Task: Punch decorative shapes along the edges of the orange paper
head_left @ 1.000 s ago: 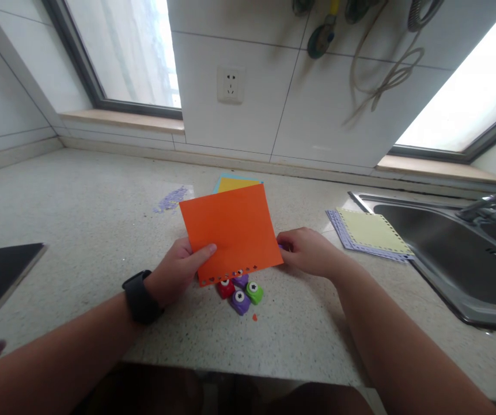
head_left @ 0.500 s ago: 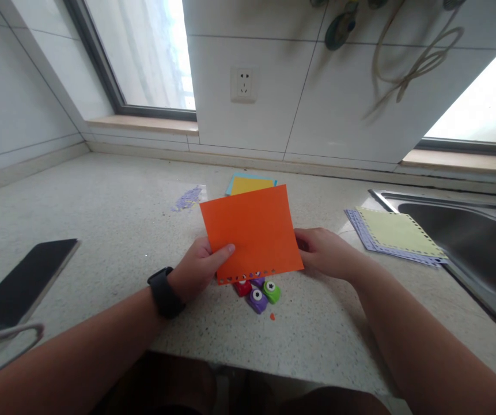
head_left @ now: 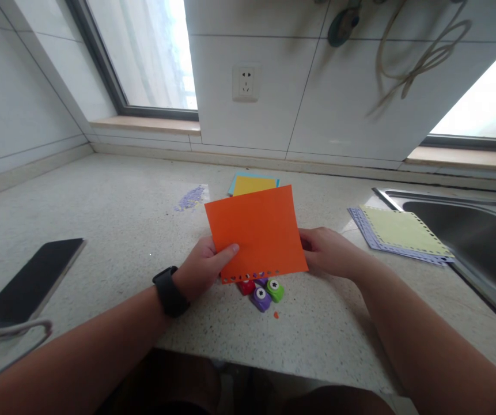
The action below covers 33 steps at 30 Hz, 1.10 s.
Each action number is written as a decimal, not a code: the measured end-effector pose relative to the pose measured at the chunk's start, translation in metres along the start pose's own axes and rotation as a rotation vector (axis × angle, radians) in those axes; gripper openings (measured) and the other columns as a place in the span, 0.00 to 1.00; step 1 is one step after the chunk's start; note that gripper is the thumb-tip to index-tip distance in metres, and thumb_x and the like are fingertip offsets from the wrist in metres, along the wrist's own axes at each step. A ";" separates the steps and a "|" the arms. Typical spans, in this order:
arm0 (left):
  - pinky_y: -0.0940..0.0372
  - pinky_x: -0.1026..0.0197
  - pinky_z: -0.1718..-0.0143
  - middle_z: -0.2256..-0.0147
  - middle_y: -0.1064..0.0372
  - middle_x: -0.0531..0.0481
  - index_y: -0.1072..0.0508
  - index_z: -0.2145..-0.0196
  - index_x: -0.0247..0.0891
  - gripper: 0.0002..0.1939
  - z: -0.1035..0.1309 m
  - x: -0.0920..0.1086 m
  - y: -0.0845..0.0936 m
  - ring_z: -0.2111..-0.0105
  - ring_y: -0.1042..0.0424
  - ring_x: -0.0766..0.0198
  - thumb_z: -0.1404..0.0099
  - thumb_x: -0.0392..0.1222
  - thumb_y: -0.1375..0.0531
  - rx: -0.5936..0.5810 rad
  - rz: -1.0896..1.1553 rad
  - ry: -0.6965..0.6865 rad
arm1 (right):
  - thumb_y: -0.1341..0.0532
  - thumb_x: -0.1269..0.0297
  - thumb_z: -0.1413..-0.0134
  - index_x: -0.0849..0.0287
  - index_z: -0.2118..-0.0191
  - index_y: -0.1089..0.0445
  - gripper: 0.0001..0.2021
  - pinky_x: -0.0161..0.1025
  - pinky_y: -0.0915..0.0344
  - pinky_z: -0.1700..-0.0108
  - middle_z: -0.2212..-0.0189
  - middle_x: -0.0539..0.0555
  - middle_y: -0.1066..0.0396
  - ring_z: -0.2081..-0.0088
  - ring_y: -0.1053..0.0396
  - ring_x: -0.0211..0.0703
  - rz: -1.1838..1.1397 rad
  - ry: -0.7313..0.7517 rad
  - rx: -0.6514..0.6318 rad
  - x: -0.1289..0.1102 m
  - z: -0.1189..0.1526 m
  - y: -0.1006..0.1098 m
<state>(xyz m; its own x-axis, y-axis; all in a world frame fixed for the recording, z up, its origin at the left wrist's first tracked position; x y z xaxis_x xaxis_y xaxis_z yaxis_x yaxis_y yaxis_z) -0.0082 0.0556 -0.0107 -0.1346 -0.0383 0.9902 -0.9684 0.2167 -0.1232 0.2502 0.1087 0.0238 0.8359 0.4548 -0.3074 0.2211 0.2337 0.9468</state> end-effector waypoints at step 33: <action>0.24 0.53 0.51 0.52 0.18 0.44 0.19 0.51 0.36 0.20 -0.004 -0.013 0.005 0.54 0.19 0.51 0.38 0.47 0.30 0.173 0.217 0.029 | 0.43 0.62 0.37 0.58 0.62 0.22 0.12 0.36 0.43 0.69 0.75 0.49 0.29 0.73 0.38 0.38 -0.289 0.170 -0.018 -0.007 0.003 -0.002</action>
<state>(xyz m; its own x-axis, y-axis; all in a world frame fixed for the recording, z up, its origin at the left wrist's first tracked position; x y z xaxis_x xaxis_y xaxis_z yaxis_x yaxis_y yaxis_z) -0.0106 0.0614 -0.0236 -0.3390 0.0189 0.9406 -0.9394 0.0469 -0.3396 0.2450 0.1026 0.0249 0.6438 0.5037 -0.5761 0.4268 0.3886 0.8166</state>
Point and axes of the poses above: each hand's wrist, its own z-axis away from the middle knuckle, its own y-axis out of the back of the hand, x = y × z, the point moved 3 cm from there along -z, towards the middle knuckle
